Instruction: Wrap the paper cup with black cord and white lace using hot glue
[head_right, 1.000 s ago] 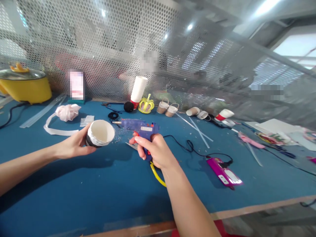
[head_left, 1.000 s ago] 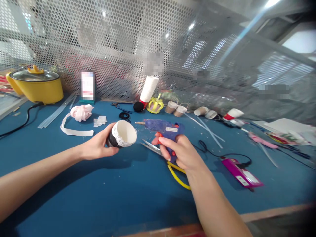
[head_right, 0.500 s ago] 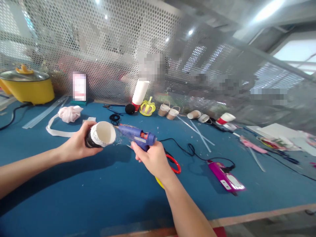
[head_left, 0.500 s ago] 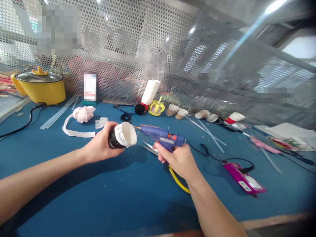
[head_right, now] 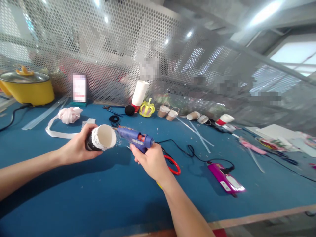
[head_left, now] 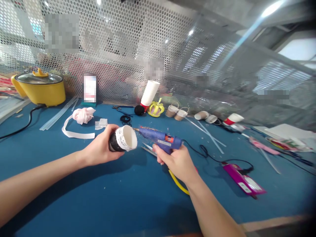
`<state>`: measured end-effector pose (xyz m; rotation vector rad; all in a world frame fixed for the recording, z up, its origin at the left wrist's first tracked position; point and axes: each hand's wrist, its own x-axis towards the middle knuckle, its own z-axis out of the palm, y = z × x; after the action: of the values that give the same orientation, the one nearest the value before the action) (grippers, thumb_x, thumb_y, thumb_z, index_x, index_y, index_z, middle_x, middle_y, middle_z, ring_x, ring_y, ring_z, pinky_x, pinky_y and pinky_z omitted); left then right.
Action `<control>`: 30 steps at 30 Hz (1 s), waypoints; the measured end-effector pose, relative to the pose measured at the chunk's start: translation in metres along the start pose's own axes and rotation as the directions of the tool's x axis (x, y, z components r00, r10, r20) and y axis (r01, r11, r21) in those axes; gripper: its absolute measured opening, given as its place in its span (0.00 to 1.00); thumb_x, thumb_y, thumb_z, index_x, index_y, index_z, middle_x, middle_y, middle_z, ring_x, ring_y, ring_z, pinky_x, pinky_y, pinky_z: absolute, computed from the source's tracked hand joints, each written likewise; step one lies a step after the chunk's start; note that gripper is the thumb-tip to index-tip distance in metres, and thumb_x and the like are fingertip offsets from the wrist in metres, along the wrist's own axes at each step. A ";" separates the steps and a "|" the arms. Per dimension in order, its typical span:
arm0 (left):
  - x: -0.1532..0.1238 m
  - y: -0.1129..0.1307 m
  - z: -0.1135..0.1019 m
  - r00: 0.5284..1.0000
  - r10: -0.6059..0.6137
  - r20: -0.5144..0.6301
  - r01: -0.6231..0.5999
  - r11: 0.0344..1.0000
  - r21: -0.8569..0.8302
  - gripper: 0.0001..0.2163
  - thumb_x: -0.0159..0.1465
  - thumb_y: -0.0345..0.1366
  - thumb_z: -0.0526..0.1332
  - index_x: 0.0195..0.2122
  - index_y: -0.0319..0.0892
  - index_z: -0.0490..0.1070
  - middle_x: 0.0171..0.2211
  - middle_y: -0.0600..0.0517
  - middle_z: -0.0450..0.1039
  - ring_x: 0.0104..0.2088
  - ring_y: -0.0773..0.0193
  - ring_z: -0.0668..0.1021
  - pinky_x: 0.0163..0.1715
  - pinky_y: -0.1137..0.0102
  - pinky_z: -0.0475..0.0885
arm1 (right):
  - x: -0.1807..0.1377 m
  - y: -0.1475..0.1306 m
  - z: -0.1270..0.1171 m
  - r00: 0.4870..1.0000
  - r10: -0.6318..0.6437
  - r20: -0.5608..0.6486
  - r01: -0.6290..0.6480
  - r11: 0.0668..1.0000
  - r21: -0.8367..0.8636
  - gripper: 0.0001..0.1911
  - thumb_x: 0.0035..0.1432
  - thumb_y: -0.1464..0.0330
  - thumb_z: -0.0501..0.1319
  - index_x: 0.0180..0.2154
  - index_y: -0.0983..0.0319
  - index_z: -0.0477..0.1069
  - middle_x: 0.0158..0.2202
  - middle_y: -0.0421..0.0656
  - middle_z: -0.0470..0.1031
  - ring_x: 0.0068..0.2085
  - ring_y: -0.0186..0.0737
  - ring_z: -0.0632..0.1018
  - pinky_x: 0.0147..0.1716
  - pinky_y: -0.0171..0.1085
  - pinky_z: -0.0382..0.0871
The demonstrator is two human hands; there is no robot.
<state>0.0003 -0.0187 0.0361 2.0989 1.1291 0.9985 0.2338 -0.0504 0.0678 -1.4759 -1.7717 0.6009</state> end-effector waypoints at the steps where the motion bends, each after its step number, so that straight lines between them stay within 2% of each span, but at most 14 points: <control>1: 0.000 0.000 0.000 1.000 0.000 -0.003 0.000 1.000 0.001 0.24 0.49 0.37 0.63 0.44 0.42 0.53 0.41 0.48 0.67 0.40 0.58 0.73 0.39 0.65 0.69 | 0.000 0.000 0.000 1.000 0.005 -0.001 -0.005 1.000 -0.003 0.12 0.51 0.61 0.58 0.22 0.62 0.68 0.13 0.38 0.67 0.15 0.33 0.71 0.18 0.32 0.67; 5: 0.000 -0.002 0.000 1.000 -0.008 -0.020 0.008 1.000 0.001 0.25 0.48 0.38 0.63 0.44 0.42 0.53 0.40 0.48 0.67 0.41 0.57 0.74 0.39 0.64 0.70 | -0.002 -0.001 -0.001 1.000 0.028 -0.006 -0.028 1.000 -0.005 0.13 0.51 0.61 0.58 0.21 0.62 0.68 0.12 0.38 0.67 0.15 0.34 0.70 0.17 0.32 0.66; 15: 0.000 -0.001 0.000 1.000 -0.019 -0.020 0.019 1.000 -0.015 0.24 0.49 0.37 0.63 0.45 0.42 0.53 0.40 0.49 0.66 0.40 0.58 0.73 0.39 0.63 0.69 | -0.001 0.000 -0.002 1.000 -0.008 0.003 0.008 1.000 -0.008 0.13 0.51 0.61 0.58 0.20 0.61 0.66 0.13 0.38 0.67 0.16 0.34 0.70 0.19 0.33 0.68; 21: 0.002 -0.005 -0.001 0.999 -0.027 -0.039 0.025 0.998 -0.064 0.26 0.49 0.37 0.63 0.46 0.42 0.52 0.42 0.48 0.65 0.42 0.58 0.72 0.42 0.62 0.69 | -0.001 -0.002 -0.004 0.998 0.042 0.037 -0.043 0.998 0.047 0.14 0.51 0.60 0.59 0.19 0.62 0.66 0.12 0.38 0.66 0.15 0.33 0.69 0.18 0.33 0.66; 24: 0.002 -0.006 -0.002 0.999 -0.034 -0.008 0.032 0.989 -0.143 0.27 0.49 0.39 0.64 0.47 0.41 0.51 0.44 0.47 0.65 0.45 0.57 0.71 0.44 0.62 0.68 | 0.001 -0.001 -0.004 0.995 0.065 0.077 -0.076 0.984 0.158 0.13 0.51 0.60 0.59 0.23 0.64 0.70 0.11 0.37 0.65 0.15 0.31 0.67 0.17 0.32 0.63; 26: 0.001 -0.006 -0.003 0.999 -0.043 0.020 0.046 0.980 -0.193 0.29 0.49 0.39 0.64 0.48 0.41 0.51 0.45 0.46 0.65 0.47 0.56 0.71 0.46 0.62 0.68 | 0.002 0.000 -0.003 0.994 0.077 0.075 -0.097 0.943 0.317 0.12 0.50 0.61 0.60 0.28 0.65 0.70 0.13 0.36 0.66 0.14 0.29 0.65 0.15 0.32 0.60; 28: 0.001 -0.005 -0.003 0.998 -0.047 0.039 0.055 0.970 -0.236 0.30 0.49 0.39 0.65 0.49 0.41 0.51 0.46 0.45 0.65 0.49 0.55 0.70 0.47 0.62 0.68 | 0.005 0.001 -0.001 0.989 0.115 0.098 -0.149 0.859 0.489 0.12 0.50 0.62 0.61 0.32 0.65 0.69 0.15 0.36 0.68 0.13 0.27 0.62 0.13 0.31 0.55; 30: 0.001 -0.005 -0.003 0.998 -0.029 0.052 0.043 0.956 -0.289 0.31 0.48 0.39 0.65 0.50 0.41 0.51 0.48 0.45 0.64 0.50 0.55 0.69 0.49 0.62 0.67 | 0.006 0.002 0.003 0.972 0.159 0.170 -0.231 0.758 0.610 0.11 0.49 0.63 0.61 0.31 0.64 0.69 0.15 0.35 0.67 0.12 0.25 0.59 0.11 0.29 0.50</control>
<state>-0.0040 -0.0155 0.0346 1.8514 0.9314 1.0246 0.2326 -0.0435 0.0662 -1.1608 -1.2929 1.2662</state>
